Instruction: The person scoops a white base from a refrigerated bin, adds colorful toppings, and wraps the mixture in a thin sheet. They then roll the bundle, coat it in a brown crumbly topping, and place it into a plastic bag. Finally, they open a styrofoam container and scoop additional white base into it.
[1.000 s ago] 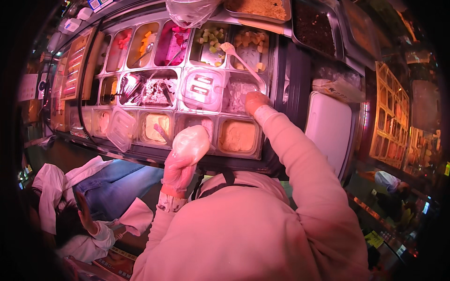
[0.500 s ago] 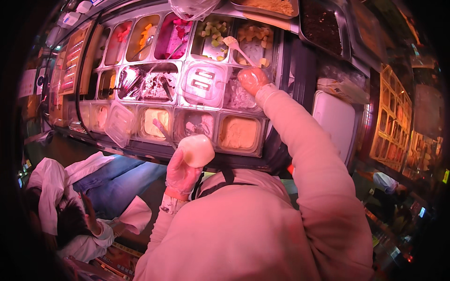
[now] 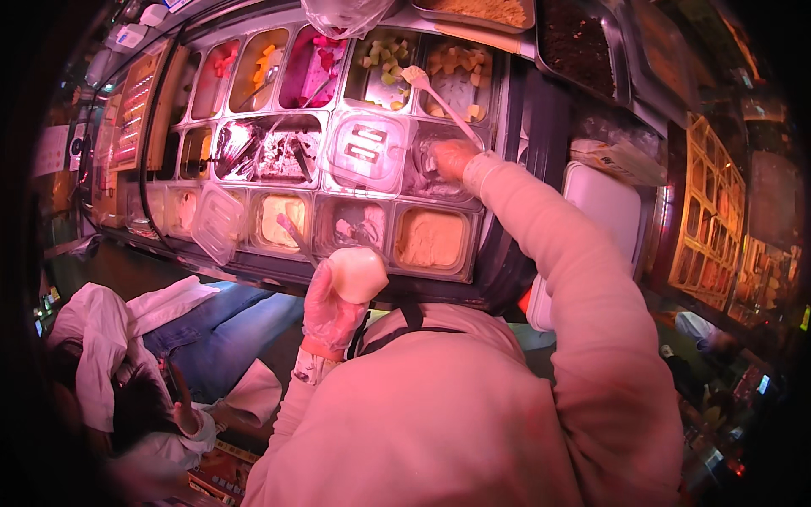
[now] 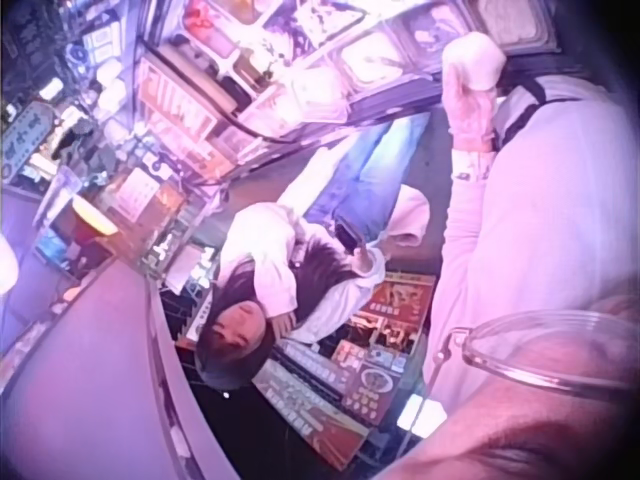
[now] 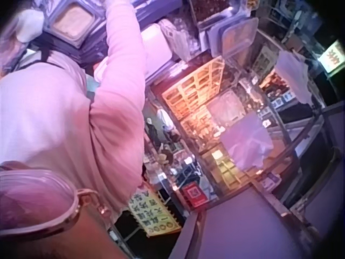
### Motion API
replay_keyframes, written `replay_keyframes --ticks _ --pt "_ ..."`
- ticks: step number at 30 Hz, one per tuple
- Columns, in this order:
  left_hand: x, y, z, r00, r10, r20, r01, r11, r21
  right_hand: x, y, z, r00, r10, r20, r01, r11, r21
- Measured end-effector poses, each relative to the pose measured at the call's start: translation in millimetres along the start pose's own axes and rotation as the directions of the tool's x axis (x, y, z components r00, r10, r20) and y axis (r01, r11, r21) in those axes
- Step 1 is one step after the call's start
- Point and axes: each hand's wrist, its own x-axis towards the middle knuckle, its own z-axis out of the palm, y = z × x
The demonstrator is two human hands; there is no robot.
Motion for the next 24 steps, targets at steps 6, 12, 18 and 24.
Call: replay_keyframes --ticks 6,12,18,24 --pt "-2.2 0.3 7.4 1.0 0.002 0.019 -0.002 0.999 -0.036 2.1 7.1 35.3 0.777 0.292 0.558 -0.608 0.579 0.543" --pt "-9.9 1.3 10.0 0.999 -0.031 0.009 0.031 0.999 -0.009 -36.9 6.2 71.7 0.751 0.177 0.637 -0.512 -0.452 0.73" --pt "-7.5 1.8 14.3 0.998 0.02 0.066 -0.021 1.0 0.017 -66.9 -8.1 63.0 0.801 0.209 0.561 -0.33 -0.628 0.705" --pt "35.3 0.1 32.2 0.999 0.048 0.018 -0.048 0.999 -0.019 -108.4 -32.9 23.5 0.793 0.432 0.43 -0.167 -0.525 0.835"
